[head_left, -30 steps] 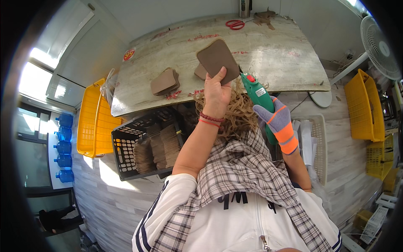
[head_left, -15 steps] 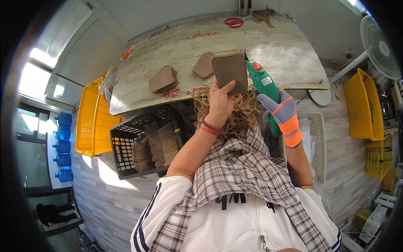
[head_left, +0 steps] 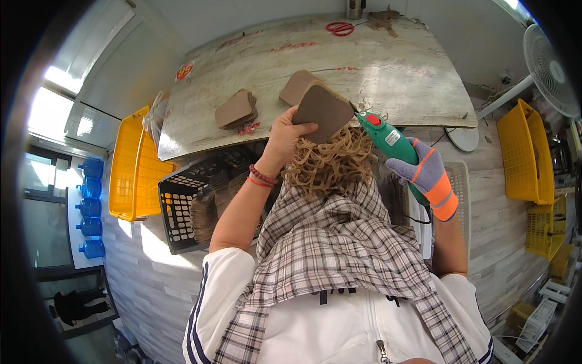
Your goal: The person uses a handheld rotary tool to trim the edges of rectangular cork pieces one at a time. Finished pieces are stacked on the table, and additional pieces are taken from a black crate below the work surface.
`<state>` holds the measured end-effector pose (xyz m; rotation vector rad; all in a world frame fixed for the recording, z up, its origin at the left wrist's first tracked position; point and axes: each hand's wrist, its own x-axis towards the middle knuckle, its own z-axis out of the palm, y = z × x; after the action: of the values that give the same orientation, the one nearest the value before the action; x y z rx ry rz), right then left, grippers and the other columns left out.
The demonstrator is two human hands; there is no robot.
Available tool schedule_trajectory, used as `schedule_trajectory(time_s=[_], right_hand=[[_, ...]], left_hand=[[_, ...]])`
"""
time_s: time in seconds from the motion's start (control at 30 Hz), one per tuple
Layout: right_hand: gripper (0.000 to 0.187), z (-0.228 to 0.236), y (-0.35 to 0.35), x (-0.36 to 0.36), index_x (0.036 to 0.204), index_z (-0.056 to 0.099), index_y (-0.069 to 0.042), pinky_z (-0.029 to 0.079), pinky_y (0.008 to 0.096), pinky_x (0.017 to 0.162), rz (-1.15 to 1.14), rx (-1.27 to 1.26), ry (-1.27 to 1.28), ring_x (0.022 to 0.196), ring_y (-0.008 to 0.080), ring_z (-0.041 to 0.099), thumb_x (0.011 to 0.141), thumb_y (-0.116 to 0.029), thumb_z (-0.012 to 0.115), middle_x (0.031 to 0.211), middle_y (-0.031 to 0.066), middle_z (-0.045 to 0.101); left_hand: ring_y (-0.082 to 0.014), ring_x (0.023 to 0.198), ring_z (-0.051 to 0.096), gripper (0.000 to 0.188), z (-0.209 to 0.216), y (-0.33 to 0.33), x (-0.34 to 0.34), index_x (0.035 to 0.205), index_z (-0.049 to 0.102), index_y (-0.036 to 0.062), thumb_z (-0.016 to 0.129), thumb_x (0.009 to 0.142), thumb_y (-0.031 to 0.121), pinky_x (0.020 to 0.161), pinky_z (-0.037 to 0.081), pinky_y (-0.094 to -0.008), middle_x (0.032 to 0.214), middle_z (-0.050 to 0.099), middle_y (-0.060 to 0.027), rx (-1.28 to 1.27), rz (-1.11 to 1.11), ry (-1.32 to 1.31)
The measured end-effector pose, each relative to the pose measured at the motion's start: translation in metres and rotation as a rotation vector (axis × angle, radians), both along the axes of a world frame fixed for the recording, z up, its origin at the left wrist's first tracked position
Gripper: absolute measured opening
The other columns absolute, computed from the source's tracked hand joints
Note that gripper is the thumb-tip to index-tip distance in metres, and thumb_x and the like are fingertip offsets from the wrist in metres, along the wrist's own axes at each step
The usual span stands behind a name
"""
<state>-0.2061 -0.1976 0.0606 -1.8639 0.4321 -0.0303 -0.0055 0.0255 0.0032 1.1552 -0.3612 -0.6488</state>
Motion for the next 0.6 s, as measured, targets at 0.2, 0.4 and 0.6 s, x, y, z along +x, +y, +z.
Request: schedule_trajectory(time_s=[0.2,0.4,0.6], right_hand=[[0.048,-0.003,0.005,-0.001,0.112,0.057,0.001,0.045,0.0206,0.054,0.076,-0.043,0.036,0.061,0.0056,0.055,0.076,-0.023,0.078,0.079,0.0025,0.063],[0.049,-0.005,0.021,0.008,0.112,0.057,0.002,0.045,0.0207,0.053,0.047,-0.01,0.019,0.06,0.0056,0.055,0.076,-0.024,0.078,0.078,0.0022,0.063],[0.044,-0.016,0.024,0.017,0.109,0.057,0.002,0.045,0.021,0.051,0.053,0.127,0.017,0.056,0.0061,0.054,0.078,-0.022,0.076,0.077,0.0027,0.062]], left_hand=[[-0.0148,0.093,0.063,0.043,0.005,0.017,0.007,0.118,0.058,-0.0026,0.065,0.076,-0.011,0.083,0.052,-0.0293,0.103,0.066,-0.0075,0.175,-0.148,0.016],[-0.0137,0.091,0.061,0.043,-0.005,0.021,-0.001,0.114,0.061,-0.0021,0.067,0.072,-0.009,0.083,0.049,-0.0292,0.102,0.066,-0.0061,0.251,-0.215,0.072],[-0.0129,0.091,0.061,0.046,-0.008,0.023,-0.002,0.119,0.057,-0.0029,0.066,0.074,-0.008,0.083,0.049,-0.0274,0.104,0.065,-0.0054,0.34,-0.247,0.084]])
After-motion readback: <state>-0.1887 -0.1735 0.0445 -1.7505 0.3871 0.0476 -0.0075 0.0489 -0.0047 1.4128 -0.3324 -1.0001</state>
